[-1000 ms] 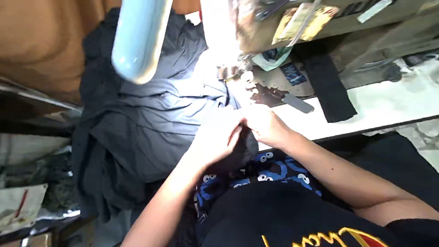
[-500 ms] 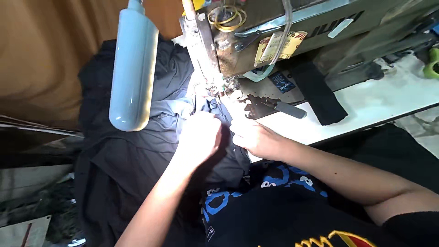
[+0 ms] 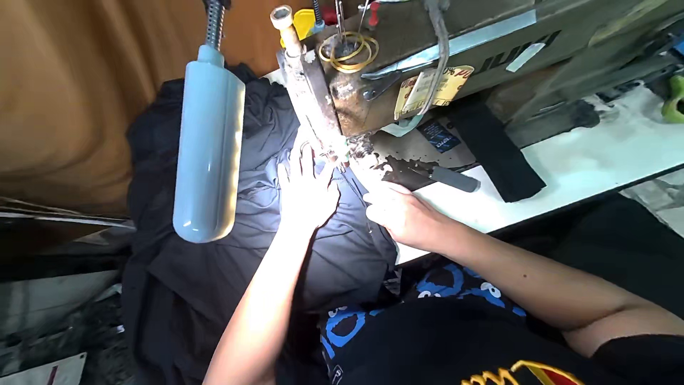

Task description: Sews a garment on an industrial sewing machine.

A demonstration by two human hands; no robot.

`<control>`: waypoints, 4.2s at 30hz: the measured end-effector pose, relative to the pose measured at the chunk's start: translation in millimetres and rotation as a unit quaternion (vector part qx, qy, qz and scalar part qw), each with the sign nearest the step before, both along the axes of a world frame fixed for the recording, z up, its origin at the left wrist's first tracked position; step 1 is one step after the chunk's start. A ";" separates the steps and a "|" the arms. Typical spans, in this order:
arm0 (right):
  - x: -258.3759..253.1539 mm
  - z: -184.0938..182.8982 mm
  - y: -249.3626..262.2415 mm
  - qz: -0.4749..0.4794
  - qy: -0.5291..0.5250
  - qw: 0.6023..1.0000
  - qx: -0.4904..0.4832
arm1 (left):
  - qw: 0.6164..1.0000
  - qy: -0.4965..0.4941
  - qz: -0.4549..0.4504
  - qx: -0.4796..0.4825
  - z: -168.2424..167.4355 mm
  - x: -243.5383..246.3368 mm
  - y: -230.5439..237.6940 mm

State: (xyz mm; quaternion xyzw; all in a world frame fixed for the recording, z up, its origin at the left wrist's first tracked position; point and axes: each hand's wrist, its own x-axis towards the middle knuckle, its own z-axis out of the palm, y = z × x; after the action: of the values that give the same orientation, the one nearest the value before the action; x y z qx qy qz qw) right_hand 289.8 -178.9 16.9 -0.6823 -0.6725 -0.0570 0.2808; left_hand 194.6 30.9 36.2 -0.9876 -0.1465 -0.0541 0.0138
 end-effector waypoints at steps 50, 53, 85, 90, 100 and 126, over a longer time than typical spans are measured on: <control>-9.1 -5.1 8.4 0.014 -0.035 0.999 -0.016 | 0.977 -0.090 -0.172 -0.090 -11.3 -32.1 -37.1; -9.2 -5.7 8.1 0.015 -0.037 0.999 -0.003 | 0.969 -0.114 -0.166 -0.143 -8.3 -24.6 -25.5; 52.7 -17.9 64.6 -0.184 0.159 0.953 -0.182 | 0.986 -0.131 -0.054 -0.093 -26.0 -10.6 -37.0; 43.0 -7.6 66.3 -0.179 0.120 0.959 -0.185 | 0.985 -0.139 -0.062 -0.082 -29.7 -11.4 -35.5; 114.7 41.2 -133.4 -0.371 0.006 0.921 0.123 | 0.981 -0.149 -0.068 -0.100 -28.6 -9.1 -33.4; 110.1 16.6 -153.2 -0.409 -0.007 0.891 0.197 | 0.986 -0.110 -0.068 -0.101 -23.4 -9.2 -31.9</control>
State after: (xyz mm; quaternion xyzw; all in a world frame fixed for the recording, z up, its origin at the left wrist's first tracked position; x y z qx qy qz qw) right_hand 399.9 -332.1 33.6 -0.8274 -0.3110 -0.3024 0.3568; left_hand 185.4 -0.9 12.8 -0.9797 -0.0840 -0.1482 -0.1062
